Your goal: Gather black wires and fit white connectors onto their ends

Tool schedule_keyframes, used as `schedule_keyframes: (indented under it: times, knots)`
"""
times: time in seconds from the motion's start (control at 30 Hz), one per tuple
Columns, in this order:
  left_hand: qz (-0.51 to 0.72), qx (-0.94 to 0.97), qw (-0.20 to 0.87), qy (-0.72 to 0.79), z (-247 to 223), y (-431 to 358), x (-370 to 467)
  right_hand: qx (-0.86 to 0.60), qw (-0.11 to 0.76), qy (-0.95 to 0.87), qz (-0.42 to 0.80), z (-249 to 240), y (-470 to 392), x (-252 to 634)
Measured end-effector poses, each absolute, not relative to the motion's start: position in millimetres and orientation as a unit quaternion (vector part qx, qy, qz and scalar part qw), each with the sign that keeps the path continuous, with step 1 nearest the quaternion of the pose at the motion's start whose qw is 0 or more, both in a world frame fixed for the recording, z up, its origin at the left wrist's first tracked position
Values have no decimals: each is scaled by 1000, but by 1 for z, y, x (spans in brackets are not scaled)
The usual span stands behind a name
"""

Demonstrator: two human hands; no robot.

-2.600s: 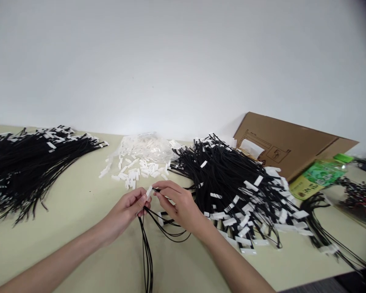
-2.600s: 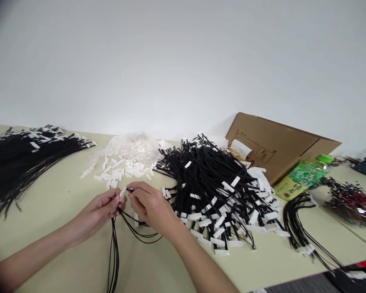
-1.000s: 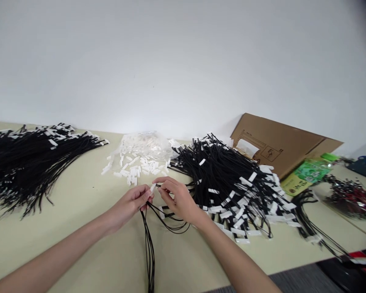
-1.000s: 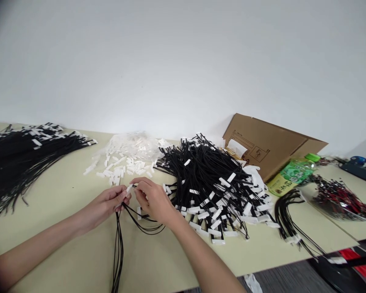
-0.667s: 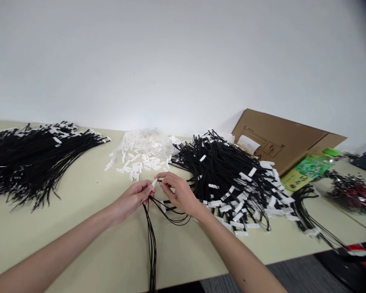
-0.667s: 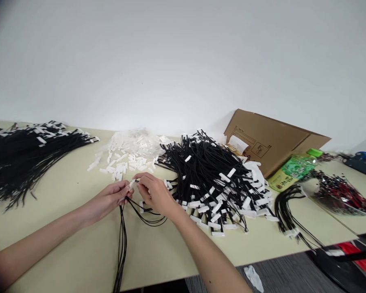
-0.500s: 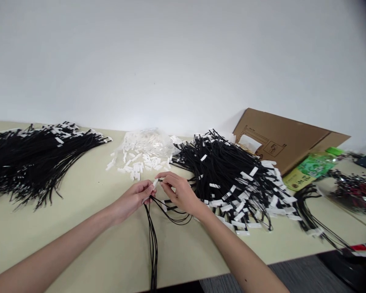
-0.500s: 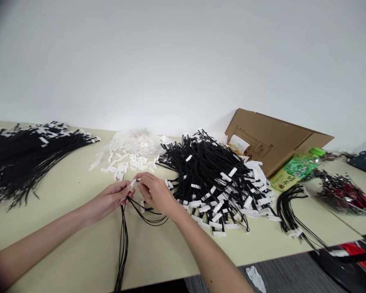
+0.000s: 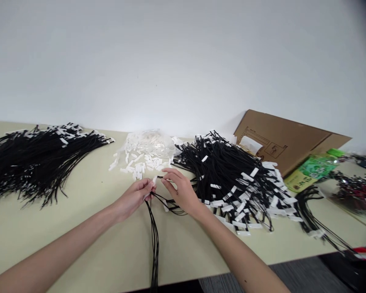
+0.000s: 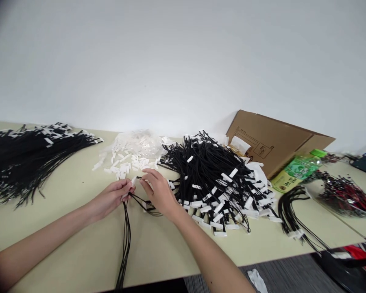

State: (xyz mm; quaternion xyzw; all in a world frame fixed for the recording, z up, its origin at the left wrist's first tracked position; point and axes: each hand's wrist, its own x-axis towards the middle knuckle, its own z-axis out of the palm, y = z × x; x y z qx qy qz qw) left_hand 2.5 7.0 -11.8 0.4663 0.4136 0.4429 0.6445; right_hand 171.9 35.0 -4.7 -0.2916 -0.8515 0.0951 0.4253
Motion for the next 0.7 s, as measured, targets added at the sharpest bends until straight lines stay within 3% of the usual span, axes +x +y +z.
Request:
schedule_keyframes:
  times: [0.2, 0.4, 0.57, 0.7]
  knots:
    - [507, 415, 631, 417, -13, 12, 0, -187, 373, -908, -44, -1, 23, 168]
    - [498, 422, 637, 409, -12, 11, -1, -137, 340, -929, -53, -9, 21, 159]
    - [503, 427, 633, 405, -13, 11, -1, -144, 420, -880, 167, -4, 20, 156]
    - [506, 430, 615, 425, -14, 12, -3, -240, 562, -657, 441, 15, 23, 167]
